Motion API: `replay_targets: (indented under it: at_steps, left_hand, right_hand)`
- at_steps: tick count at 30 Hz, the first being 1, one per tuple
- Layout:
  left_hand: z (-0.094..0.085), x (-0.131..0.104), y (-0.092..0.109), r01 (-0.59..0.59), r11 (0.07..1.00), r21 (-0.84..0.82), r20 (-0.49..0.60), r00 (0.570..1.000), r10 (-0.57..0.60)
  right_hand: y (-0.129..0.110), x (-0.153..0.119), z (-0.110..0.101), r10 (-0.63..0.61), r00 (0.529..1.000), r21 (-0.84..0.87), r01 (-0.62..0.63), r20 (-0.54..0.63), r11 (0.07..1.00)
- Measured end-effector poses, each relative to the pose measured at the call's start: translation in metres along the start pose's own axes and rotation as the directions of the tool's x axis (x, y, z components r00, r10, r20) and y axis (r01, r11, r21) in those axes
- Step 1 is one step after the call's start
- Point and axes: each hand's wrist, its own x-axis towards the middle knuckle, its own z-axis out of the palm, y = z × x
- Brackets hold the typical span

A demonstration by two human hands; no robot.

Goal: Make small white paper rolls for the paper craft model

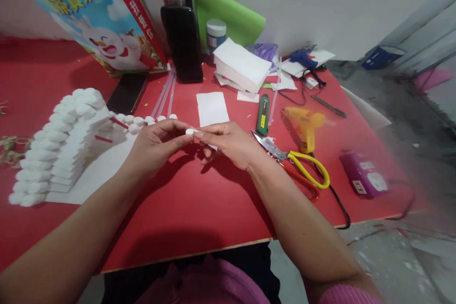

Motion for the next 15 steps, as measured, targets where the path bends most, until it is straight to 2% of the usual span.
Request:
replay_targets:
  at_steps: [6,10,12,15]
  left_hand:
    - [0.000,0.001,-0.004,-0.018,0.997,0.080,-0.062,0.998,0.023]
    - [0.006,0.000,-0.008,-0.006,0.999,0.042,-0.140,0.990,0.012]
    - [0.007,0.000,-0.009,-0.003,1.000,0.018,-0.165,0.986,0.006]
    - [0.006,0.000,-0.008,0.010,0.999,-0.030,-0.161,0.987,-0.015]
  right_hand:
    - [0.001,-0.002,0.003,-0.178,0.963,-0.289,0.114,-0.204,0.951]
    - [0.003,-0.003,0.012,-0.314,0.910,-0.492,0.150,-0.271,0.858]
    - [0.004,-0.004,0.015,-0.425,0.870,-0.624,0.190,-0.251,0.758]
    - [0.005,-0.005,0.016,-0.571,0.813,-0.752,0.306,-0.113,0.584]
